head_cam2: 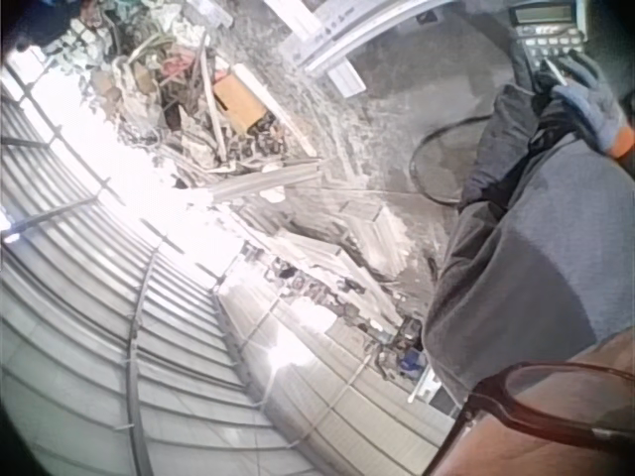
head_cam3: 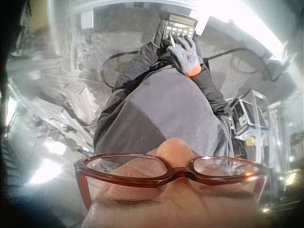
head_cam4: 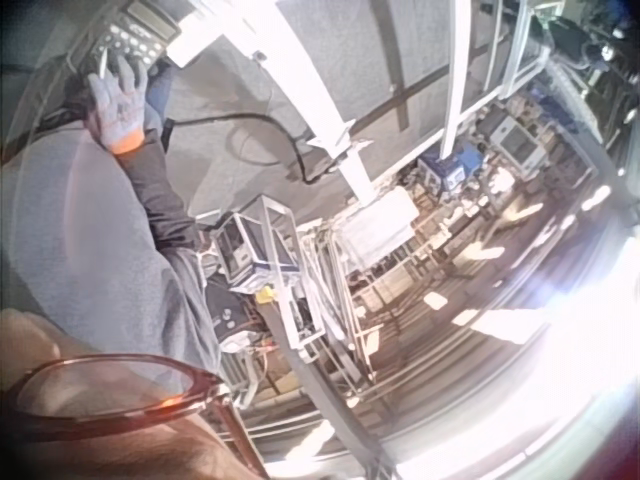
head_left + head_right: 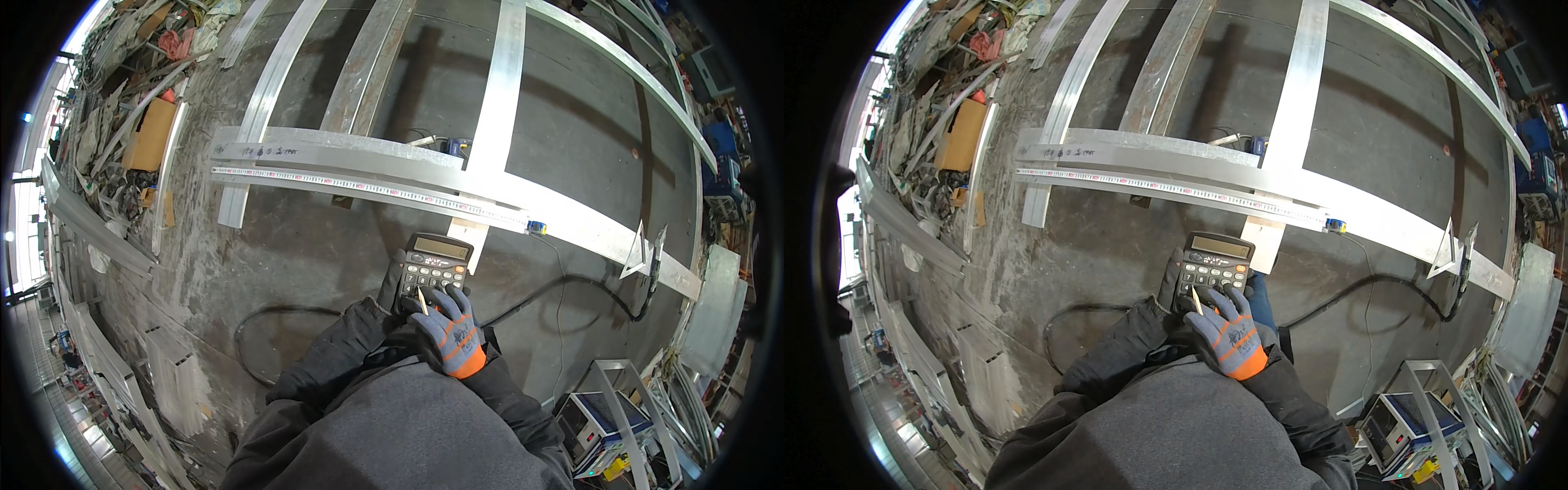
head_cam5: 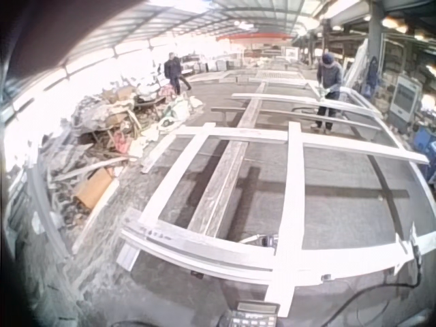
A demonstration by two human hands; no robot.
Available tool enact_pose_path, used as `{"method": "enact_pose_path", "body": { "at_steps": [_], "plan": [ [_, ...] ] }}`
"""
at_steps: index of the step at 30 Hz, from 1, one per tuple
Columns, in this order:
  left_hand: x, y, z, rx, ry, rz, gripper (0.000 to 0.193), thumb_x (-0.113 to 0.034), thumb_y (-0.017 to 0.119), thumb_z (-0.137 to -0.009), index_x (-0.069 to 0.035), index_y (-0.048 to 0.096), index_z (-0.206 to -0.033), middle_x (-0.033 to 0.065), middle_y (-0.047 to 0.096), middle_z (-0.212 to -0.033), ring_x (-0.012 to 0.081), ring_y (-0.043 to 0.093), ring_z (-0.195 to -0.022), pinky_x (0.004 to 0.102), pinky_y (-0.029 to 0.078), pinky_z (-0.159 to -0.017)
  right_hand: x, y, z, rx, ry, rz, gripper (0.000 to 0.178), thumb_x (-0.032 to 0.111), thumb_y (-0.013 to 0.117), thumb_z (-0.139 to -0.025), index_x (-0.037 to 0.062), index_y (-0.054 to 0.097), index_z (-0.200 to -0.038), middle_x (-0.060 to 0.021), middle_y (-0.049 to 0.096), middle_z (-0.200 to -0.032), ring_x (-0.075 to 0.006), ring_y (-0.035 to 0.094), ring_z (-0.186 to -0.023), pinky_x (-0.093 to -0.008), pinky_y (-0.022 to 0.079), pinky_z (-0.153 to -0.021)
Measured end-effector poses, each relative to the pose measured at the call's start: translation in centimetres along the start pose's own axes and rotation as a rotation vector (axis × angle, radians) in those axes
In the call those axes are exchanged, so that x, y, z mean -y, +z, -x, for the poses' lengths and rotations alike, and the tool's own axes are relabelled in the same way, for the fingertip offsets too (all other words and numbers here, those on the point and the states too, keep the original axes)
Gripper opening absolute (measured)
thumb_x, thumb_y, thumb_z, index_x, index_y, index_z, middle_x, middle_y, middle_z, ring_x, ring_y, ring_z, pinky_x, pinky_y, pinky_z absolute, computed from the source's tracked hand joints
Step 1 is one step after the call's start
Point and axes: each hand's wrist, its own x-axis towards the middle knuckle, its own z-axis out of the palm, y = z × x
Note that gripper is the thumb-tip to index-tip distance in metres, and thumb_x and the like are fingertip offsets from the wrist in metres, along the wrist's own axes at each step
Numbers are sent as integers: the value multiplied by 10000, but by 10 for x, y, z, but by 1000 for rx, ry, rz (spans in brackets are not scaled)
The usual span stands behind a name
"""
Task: The person welds a metal frame using a handheld welding torch, then measures the frame with a tape measure and performs calculations on a calculator. The person handles the metal frame, welding torch, tape measure, and calculator.
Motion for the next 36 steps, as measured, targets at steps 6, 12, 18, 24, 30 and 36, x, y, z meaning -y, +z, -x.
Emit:
{"method": "enact_pose_path", "body": {
  "at_steps": [6, 12, 18, 24, 30, 36],
  "plan": [
    [-1, 5, 0, -108, 22, -63, 1051, -809, 419, -973, 29, 329, -1600, 311, 506, -1502, 409, 610, -1305, 493, 580, -1051, -1, -1, -2, -7, 2, 3, 484, 181, 766, -808, 120, 648, -1273, -123, 673, -1342, -416, 534, -1339, -645, 344, -1156],
    [-5, 1, 0, -21, -12, 15, 1040, -797, 433, -978, 15, 308, -1616, 321, 467, -1539, 436, 571, -1352, 538, 551, -1089, 1, -6, -3, 61, -8, -14, 441, 208, 746, -851, 145, 674, -1282, -107, 663, -1341, -372, 534, -1354, -621, 332, -1165],
    [-10, 13, -1, -102, 28, -61, 1076, -825, 465, -945, 22, 347, -1598, 310, 501, -1525, 397, 584, -1356, 501, 551, -1092, -11, -8, -1, -163, 98, -55, 409, 97, 726, -776, 76, 657, -1178, -128, 693, -1291, -382, 565, -1275, -604, 384, -1118],
    [-12, 30, 0, 48, -9, 237, 1018, -800, 415, -982, 15, 363, -1590, 284, 534, -1502, 404, 607, -1328, 539, 557, -1084, -24, -3, 5, -319, 262, 23, 454, 21, 714, -736, 59, 631, -1181, -141, 694, -1269, -422, 568, -1237, -557, 428, -1062],
    [-10, 15, -1, 128, 17, 248, 993, -781, 398, -1000, 10, 349, -1598, 284, 512, -1520, 404, 598, -1339, 535, 552, -1094, -22, -2, 4, -178, 261, 67, 433, 82, 726, -813, 89, 651, -1239, -148, 671, -1297, -402, 526, -1356, -594, 368, -1137],
    [-7, 10, 1, 48, 9, 188, 990, -782, 389, -1003, 18, 371, -1587, 292, 537, -1493, 394, 608, -1322, 525, 566, -1068, -19, 1, 8, -137, 160, 36, 484, 124, 758, -788, 107, 647, -1259, -135, 649, -1323, -392, 521, -1335, -604, 365, -1138]
  ]
}}
